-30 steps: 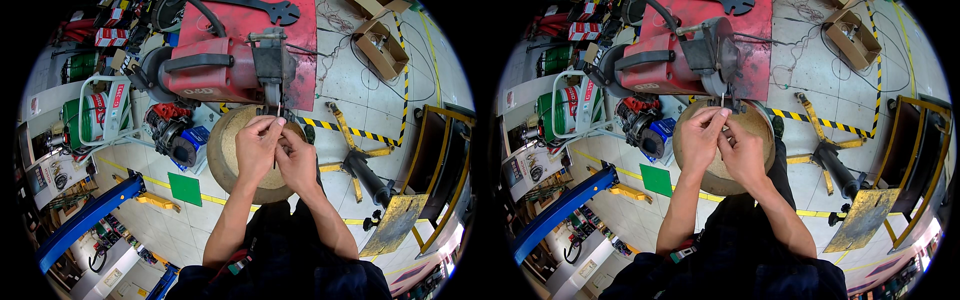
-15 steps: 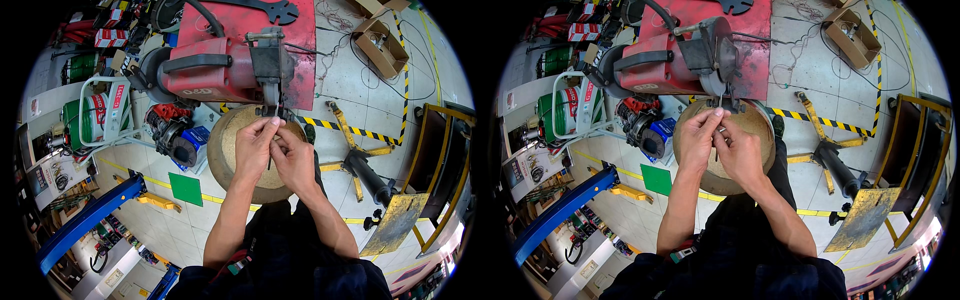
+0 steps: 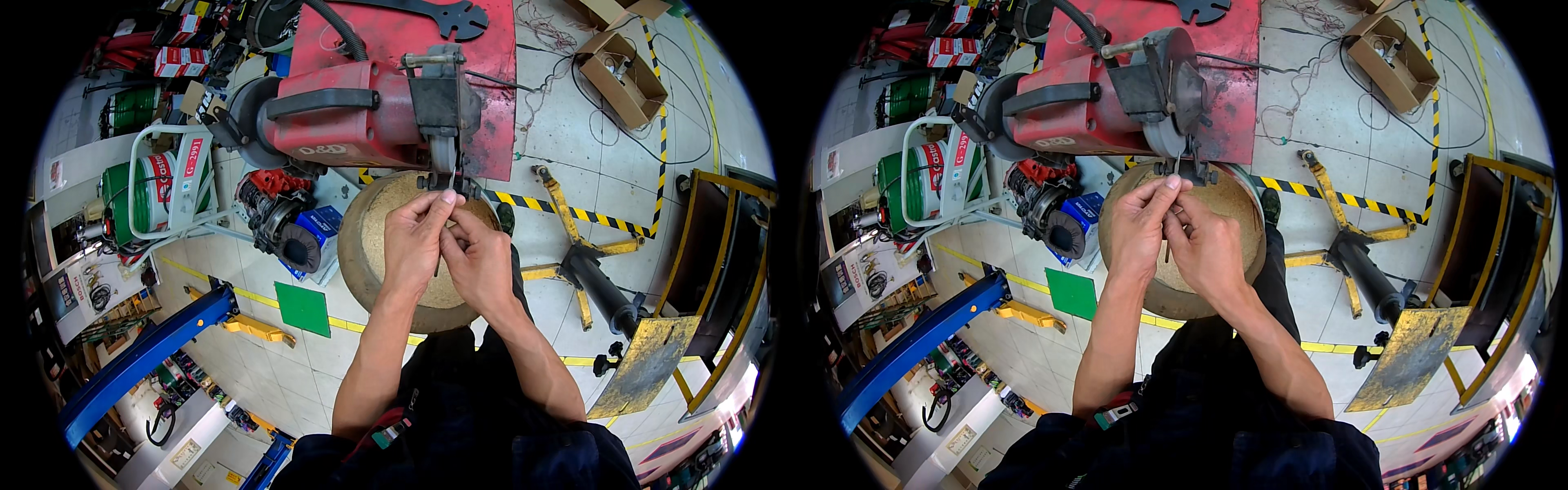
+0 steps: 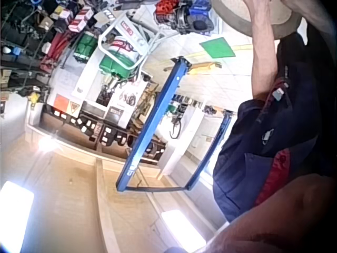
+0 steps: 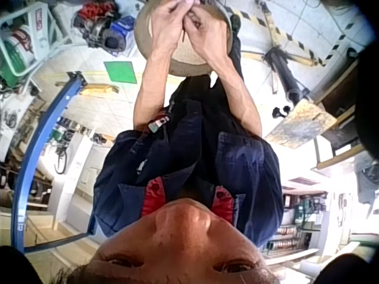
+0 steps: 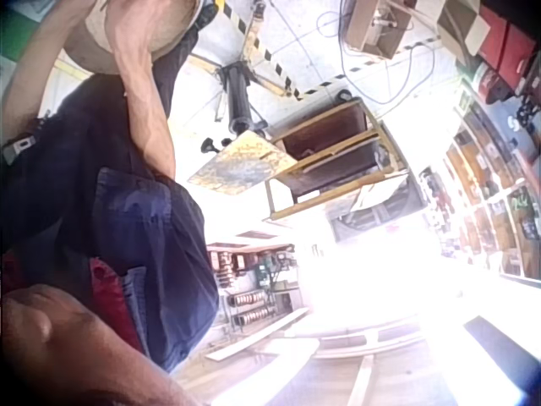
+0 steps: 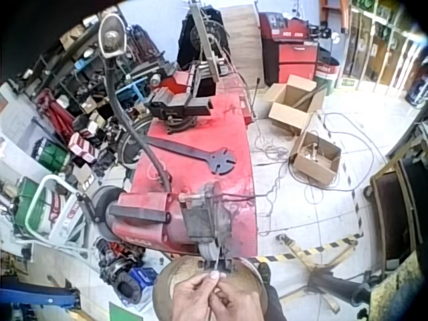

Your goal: The person sharpens a thin metal rod using a bench grinder in a workshop. They repeatedly press the rod against the spinning wheel, rotate it, and inspect the edge between passes. The person walks briefly across the shop floor and returns to continue grinding.

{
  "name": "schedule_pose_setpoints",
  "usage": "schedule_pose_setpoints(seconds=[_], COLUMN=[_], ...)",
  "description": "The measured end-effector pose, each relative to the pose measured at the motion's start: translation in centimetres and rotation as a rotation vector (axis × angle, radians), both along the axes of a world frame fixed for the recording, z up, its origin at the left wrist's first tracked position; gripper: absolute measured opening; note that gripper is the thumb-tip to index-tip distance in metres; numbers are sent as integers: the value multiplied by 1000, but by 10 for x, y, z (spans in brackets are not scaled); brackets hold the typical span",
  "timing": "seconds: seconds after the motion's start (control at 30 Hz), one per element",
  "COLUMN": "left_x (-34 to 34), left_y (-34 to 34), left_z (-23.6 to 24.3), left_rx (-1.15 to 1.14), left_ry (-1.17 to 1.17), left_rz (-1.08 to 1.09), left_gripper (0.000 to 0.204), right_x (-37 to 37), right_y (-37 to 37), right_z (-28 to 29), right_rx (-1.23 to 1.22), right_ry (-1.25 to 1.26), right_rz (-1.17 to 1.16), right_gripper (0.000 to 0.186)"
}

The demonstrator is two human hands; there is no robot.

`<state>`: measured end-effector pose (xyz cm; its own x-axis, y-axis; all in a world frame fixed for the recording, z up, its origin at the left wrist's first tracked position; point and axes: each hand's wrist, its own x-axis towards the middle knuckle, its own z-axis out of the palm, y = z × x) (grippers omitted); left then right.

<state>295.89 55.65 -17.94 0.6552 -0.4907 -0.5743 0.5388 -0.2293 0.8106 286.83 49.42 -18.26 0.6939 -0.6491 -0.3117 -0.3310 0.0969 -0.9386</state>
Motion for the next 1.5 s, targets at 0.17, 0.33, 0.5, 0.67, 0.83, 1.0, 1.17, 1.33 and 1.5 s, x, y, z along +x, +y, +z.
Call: schedule_pose_setpoints(seconds=[0.17, 0.33, 0.5, 0.67, 0.83, 1.0, 1.17, 1.33, 1.5], left_x=[-2, 0, 0, 6, 0, 1, 5, 5, 4], left_y=[-2, -2, -6, -2, -1, -3, -4, 0, 1], left_z=[-4, -8, 0, 6, -6, -3, 2, -2, -1], left_rx=[4, 89, 103, 112, 92, 81, 126, 108, 91], left_ry=[-118, -318, -409, 41, -357, -297, -305, -292, -276], left_rz=[-31, -104, -165, -159, -224, -186, -176, -163, -137], left_gripper=[22, 23, 25, 24, 27, 27, 27, 27, 27], right_x=[-3, -4, -6, -12, -12, -8, -2, -1, 0], right_y=[0, 4, 8, -1, 0, -2, 0, 0, -1], right_z=[-5, -10, -10, -9, -10, -12, -12, -10, -6], right_rx=[-73, -154, 201, 555, -11, -133, -118, -94, -52], right_ry=[27, 0, -25, -131, 6, -1, 2, -23, -11], right_rz=[37, 19, -91, -74, 38, 48, 40, 33, 55], right_gripper=[16, 20, 27, 24, 14, 12, 12, 12, 11])
